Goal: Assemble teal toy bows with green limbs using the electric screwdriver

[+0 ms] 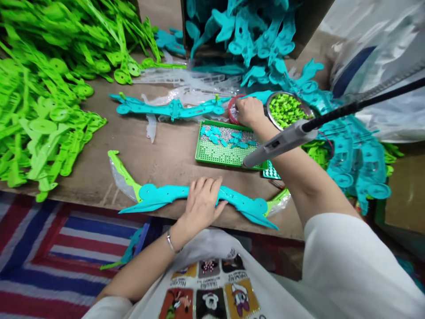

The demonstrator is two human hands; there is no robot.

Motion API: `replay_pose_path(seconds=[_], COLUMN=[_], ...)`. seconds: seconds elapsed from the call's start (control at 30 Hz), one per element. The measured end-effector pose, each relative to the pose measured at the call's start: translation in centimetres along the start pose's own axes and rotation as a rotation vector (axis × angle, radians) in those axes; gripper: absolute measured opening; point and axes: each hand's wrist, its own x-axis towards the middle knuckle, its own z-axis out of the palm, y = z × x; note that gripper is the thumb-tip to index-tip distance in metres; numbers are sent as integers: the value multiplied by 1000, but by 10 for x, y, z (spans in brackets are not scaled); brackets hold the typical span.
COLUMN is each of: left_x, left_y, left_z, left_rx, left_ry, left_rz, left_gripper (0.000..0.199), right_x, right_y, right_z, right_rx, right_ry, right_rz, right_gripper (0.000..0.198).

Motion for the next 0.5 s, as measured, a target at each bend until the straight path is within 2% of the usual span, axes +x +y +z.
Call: replay_pose_path(seconds=[0.17,0.3,0.5], left_x=[13,16,14], left_y=[-5,-12,-16], left_z=[-2,2,7], left_rx=[-47,-132,-141], left_ry=[-72,-123,-32], left_rz=[78,72,70], left_gripper=[62,58,65], right_x=[2,4,-11], right_y=[8,5,-10], right_z=[3,1,-20], right_rx=[6,41,110], right_ry=[19,46,55], right_rz=[-11,11,82], right_gripper=[39,21,31])
